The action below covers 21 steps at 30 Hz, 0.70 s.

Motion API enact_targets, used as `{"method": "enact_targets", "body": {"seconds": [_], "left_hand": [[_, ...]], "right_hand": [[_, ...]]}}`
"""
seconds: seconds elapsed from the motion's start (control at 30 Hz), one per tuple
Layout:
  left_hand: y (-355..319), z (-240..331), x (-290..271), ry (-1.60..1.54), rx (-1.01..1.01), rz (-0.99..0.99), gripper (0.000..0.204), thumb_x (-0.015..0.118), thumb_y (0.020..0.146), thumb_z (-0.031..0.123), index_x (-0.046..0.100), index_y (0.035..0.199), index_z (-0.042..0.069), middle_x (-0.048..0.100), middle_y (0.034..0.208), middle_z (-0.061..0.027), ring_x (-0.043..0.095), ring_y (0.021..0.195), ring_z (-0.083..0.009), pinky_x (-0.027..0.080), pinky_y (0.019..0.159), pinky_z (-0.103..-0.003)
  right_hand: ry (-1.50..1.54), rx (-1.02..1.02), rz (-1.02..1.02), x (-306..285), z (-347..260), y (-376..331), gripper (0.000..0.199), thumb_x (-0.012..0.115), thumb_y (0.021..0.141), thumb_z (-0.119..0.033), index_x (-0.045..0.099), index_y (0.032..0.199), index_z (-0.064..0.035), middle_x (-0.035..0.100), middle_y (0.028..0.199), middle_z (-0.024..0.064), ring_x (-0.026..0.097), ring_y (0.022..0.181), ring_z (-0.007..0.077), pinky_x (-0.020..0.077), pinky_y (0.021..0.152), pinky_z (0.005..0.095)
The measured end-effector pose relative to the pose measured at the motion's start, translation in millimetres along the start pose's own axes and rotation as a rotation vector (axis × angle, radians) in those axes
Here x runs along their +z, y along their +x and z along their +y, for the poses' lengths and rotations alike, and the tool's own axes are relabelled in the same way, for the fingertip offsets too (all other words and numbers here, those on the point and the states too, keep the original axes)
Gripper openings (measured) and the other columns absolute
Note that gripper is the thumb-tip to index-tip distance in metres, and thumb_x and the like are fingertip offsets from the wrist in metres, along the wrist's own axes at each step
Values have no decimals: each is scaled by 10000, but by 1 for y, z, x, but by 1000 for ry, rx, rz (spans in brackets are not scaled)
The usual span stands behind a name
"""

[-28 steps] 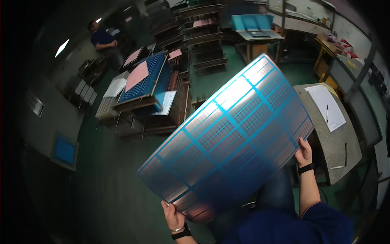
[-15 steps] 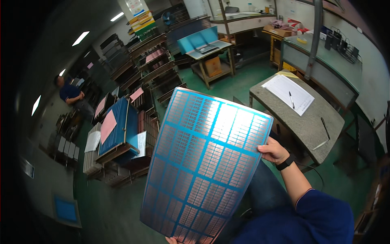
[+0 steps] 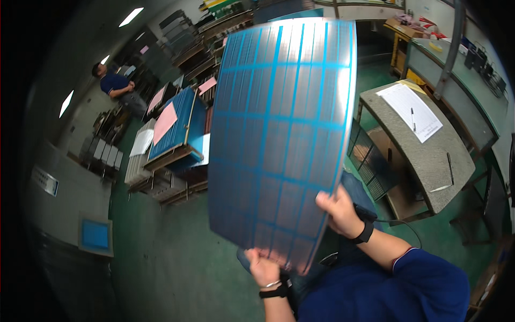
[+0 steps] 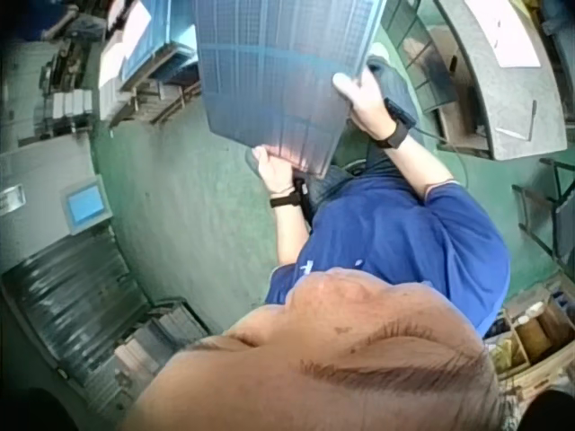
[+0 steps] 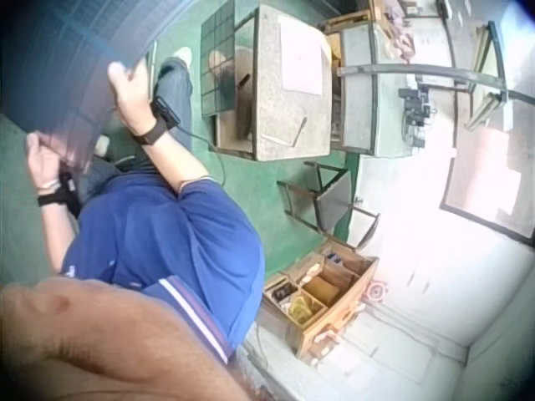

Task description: Picking up thin blue metal sheets from a stack and inserting them into a specialized vertical rack.

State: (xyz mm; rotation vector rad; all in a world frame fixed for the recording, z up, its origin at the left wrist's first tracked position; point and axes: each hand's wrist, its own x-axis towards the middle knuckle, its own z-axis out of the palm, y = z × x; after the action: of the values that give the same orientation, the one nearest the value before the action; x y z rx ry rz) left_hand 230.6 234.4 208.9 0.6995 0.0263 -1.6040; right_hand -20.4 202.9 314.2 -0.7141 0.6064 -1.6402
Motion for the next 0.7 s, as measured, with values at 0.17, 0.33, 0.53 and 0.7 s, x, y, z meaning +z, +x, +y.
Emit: {"method": "enact_targets", "body": {"seconds": [0.17,0.33,0.53,0.7], "left_hand": [[9,-33,27,388,-195,-284,180,500,947,163,522,1096,66,624,1010,-57,610,912,-199,517,829,-343],[31,-21,-32,1205,-1,-53,232,454,959,141,599,1111,43,639,1086,-79,617,913,-135,484,753,-240],[52,10,-65,1326,37,76,218,451,940,85,614,1078,40,655,1027,-65,607,843,-111,469,720,-236],[89,17,-62,1409,65,46,213,456,928,61,613,1065,15,658,1000,-76,601,829,-116,473,729,-242]], "right_hand": [[-351,-275,168,5,-47,46,357,546,906,-117,463,1234,-5,582,1099,65,555,954,117,442,852,264],[-574,-320,144,-31,-8,97,396,517,911,-54,440,1288,39,563,1177,101,549,1025,140,425,910,271],[-967,-137,290,-60,92,150,453,490,866,34,410,1311,64,560,1219,145,540,1077,143,405,935,254],[-1280,-448,218,-95,161,177,550,590,785,-4,479,1318,-79,522,758,73,422,616,110,343,557,253]]}}
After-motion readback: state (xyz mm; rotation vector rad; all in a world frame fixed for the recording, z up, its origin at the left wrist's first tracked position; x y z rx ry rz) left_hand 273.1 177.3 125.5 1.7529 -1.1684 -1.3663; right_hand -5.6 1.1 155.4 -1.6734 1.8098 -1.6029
